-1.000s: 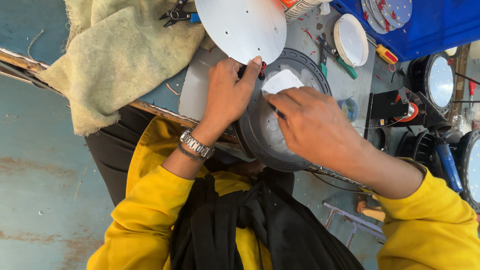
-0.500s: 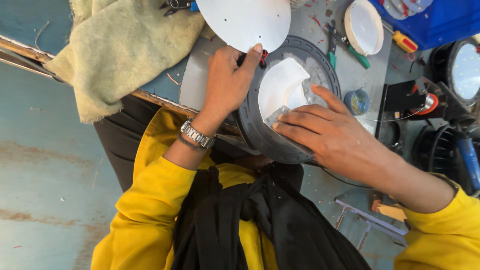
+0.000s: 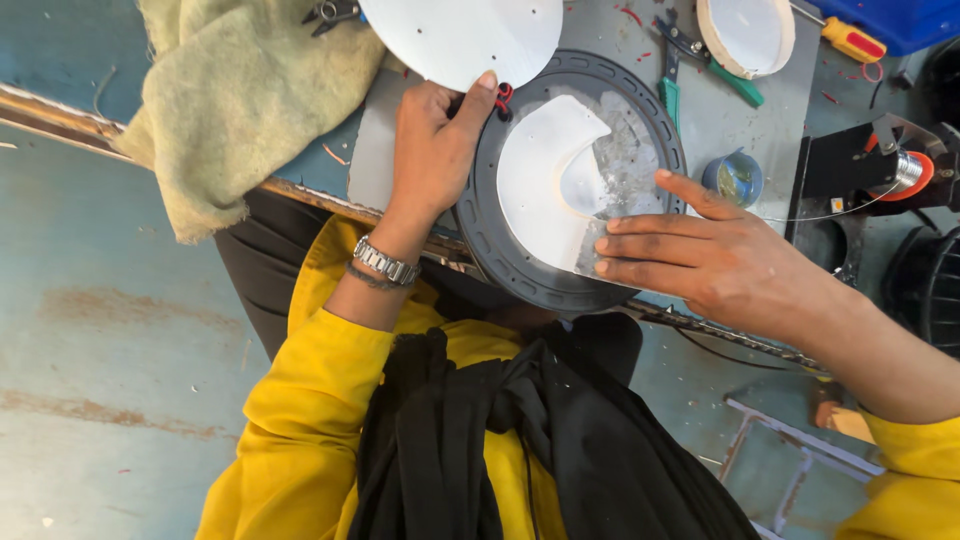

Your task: The person applies white paste from a bucket onto a round LED panel and a gray fixture housing using a small scraper, spreads and smooths the paste, seats the LED panel into the housing rim, strips the wire ends with pliers, and solders the wires to the panel terminals with a soldering iron.

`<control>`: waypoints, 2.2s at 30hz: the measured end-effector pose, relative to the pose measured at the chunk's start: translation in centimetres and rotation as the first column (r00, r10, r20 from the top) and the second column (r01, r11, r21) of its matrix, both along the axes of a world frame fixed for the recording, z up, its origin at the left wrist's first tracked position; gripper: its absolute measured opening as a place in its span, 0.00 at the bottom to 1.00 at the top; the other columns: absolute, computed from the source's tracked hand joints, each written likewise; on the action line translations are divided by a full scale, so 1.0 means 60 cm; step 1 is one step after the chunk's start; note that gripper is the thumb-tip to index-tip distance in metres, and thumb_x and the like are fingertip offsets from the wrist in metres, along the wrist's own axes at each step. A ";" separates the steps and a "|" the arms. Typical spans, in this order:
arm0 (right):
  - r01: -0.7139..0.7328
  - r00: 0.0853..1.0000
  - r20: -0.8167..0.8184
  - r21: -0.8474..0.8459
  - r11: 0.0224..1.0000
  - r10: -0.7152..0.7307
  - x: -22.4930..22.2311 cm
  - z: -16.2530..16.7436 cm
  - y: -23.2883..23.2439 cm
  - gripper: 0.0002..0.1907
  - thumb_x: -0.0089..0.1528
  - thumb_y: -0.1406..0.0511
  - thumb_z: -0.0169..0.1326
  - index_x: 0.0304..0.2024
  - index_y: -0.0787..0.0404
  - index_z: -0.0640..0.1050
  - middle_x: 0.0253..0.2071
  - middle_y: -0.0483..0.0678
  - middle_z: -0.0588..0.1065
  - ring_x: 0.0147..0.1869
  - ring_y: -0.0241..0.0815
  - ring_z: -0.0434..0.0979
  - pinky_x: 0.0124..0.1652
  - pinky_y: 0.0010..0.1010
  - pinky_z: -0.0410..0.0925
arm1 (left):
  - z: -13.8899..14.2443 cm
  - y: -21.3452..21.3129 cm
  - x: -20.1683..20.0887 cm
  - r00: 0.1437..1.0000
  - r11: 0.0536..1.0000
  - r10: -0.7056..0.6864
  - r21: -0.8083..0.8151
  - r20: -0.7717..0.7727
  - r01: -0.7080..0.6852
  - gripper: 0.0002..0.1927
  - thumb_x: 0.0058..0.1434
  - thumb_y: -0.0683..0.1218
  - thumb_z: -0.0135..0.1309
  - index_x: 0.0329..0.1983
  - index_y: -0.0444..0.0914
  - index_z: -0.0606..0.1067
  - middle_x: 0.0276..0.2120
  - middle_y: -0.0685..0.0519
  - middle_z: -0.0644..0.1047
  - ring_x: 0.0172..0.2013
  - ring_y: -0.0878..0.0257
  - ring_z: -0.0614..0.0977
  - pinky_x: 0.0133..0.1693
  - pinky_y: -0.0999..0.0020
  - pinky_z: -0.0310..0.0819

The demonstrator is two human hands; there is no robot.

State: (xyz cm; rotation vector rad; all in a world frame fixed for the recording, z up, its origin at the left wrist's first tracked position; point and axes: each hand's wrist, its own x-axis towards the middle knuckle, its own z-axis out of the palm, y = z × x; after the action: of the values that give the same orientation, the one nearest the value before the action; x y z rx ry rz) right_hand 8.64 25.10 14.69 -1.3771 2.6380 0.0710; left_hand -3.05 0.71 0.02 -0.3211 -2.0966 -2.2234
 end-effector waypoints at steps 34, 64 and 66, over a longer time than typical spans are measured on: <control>-0.178 0.957 -0.231 0.008 0.984 0.176 -0.173 0.032 -0.021 0.32 0.48 0.77 0.53 0.52 0.46 0.81 0.55 0.36 0.79 0.63 0.34 0.76 0.75 0.56 0.50 | 0.016 0.003 -0.007 0.997 1.000 0.023 -0.014 0.071 -0.022 0.22 0.69 0.51 0.54 0.26 0.28 0.73 0.15 0.55 0.68 0.22 0.71 0.63 0.23 0.65 0.56; -0.068 0.983 -0.172 0.010 0.998 0.069 -0.177 0.004 0.050 0.33 0.48 0.78 0.53 0.54 0.48 0.81 0.56 0.36 0.79 0.63 0.36 0.76 0.73 0.54 0.52 | 0.023 0.002 -0.008 1.000 1.000 -0.005 0.024 -0.008 0.005 0.19 0.72 0.50 0.52 0.38 0.28 0.78 0.24 0.55 0.78 0.26 0.72 0.73 0.30 0.69 0.67; -0.015 0.983 -0.182 0.011 1.000 0.017 -0.164 0.005 0.051 0.31 0.51 0.78 0.53 0.54 0.49 0.81 0.56 0.39 0.79 0.62 0.36 0.77 0.74 0.52 0.53 | 0.022 0.002 -0.006 1.000 0.999 -0.012 0.030 -0.006 0.012 0.19 0.72 0.51 0.52 0.37 0.28 0.78 0.24 0.55 0.78 0.26 0.72 0.72 0.30 0.69 0.67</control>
State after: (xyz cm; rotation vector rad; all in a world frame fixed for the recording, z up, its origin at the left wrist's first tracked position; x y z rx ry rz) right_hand -1.18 28.15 14.97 -1.4539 2.7691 0.2219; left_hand -3.42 0.81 1.35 -0.3386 -2.0617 -2.2561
